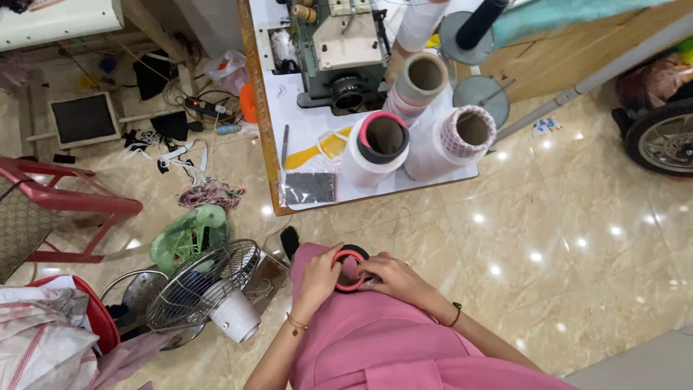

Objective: The recorder handles thread spools, takes floral patterned fabric out of a plastic bag, and examines the fabric.

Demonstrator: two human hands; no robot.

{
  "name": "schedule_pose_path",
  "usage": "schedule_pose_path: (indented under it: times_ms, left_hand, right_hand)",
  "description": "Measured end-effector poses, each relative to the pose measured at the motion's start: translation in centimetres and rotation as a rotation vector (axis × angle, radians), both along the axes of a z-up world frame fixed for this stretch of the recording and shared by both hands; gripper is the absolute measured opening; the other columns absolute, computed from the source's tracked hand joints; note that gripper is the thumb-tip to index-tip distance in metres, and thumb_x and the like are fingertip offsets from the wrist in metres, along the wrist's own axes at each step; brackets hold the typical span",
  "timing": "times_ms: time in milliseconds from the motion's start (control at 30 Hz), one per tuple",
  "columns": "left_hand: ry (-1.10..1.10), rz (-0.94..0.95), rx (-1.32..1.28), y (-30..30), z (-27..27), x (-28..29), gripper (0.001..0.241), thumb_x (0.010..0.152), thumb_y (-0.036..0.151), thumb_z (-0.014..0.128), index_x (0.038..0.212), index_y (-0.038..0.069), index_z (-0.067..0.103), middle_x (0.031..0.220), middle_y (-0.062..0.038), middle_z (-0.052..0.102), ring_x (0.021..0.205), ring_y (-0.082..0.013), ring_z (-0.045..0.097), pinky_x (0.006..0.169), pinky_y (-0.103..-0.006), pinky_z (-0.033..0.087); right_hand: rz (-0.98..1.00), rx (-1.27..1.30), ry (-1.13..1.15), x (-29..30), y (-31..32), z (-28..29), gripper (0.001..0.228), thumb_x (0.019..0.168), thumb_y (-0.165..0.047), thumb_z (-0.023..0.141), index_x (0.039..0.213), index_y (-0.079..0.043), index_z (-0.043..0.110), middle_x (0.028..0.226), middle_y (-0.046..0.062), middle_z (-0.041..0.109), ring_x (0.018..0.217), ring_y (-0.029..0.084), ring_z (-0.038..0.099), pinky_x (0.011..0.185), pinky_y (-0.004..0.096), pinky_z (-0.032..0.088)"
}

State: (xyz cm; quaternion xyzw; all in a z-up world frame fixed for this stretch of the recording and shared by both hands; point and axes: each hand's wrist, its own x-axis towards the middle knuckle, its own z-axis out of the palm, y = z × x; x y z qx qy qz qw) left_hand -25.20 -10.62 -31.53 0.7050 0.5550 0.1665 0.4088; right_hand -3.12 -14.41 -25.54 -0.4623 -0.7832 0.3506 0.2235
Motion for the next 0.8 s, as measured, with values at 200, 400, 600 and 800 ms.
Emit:
schedule_pose_path:
  times_ms: [200, 400, 600, 800]
  left_hand:
    - [0.125, 0.005, 0.019, 4.1, 2.7, -4.3, 0.044, 0.086, 0.015, 0.066, 0.130, 0.018, 0.068, 0.098, -0.022, 0.073, 0.090, -0.0414, 0.069, 0.080, -0.0507, 0.055]
    - [0.130, 0.024, 0.107, 10.1, 2.6, -11.9, 0.047, 0.083, 0.010, 0.065, 0.130, 0.015, 0.068, 0.100, -0.023, 0.072, 0.085, -0.0441, 0.068, 0.079, -0.0510, 0.055]
    - [-0.011, 0.012, -0.045, 13.1, 3.0, -18.1, 0.049, 0.083, 0.007, 0.062, 0.130, 0.017, 0.069, 0.097, -0.023, 0.072, 0.085, -0.0410, 0.070, 0.079, -0.0506, 0.056]
    - [-0.059, 0.063, -0.095, 17.7, 2.0, -23.8, 0.050, 0.081, 0.006, 0.067, 0.129, 0.019, 0.070, 0.102, -0.021, 0.072, 0.083, -0.0408, 0.070, 0.077, -0.0490, 0.057]
  right_hand:
    - [-0.199, -0.449, 0.200, -2.5, 3.3, 2.6, 0.038, 0.089, -0.013, 0.072, 0.126, -0.012, 0.065, 0.109, 0.010, 0.069, 0.091, 0.021, 0.071, 0.082, 0.032, 0.058]
    - [-0.167, -0.404, 0.223, -8.8, 9.2, 1.8, 0.029, 0.091, -0.011, 0.072, 0.120, -0.009, 0.070, 0.104, 0.010, 0.069, 0.085, 0.019, 0.066, 0.077, 0.030, 0.053]
    - [-0.120, -0.461, 0.181, -18.0, 16.2, 3.3, 0.027, 0.094, -0.010, 0.069, 0.120, -0.006, 0.069, 0.104, 0.011, 0.071, 0.089, 0.022, 0.067, 0.080, 0.032, 0.054]
    - [-0.078, -0.444, 0.117, -25.0, 22.2, 2.1, 0.027, 0.095, -0.014, 0.064, 0.121, -0.005, 0.068, 0.115, 0.013, 0.074, 0.106, 0.027, 0.072, 0.091, 0.037, 0.054]
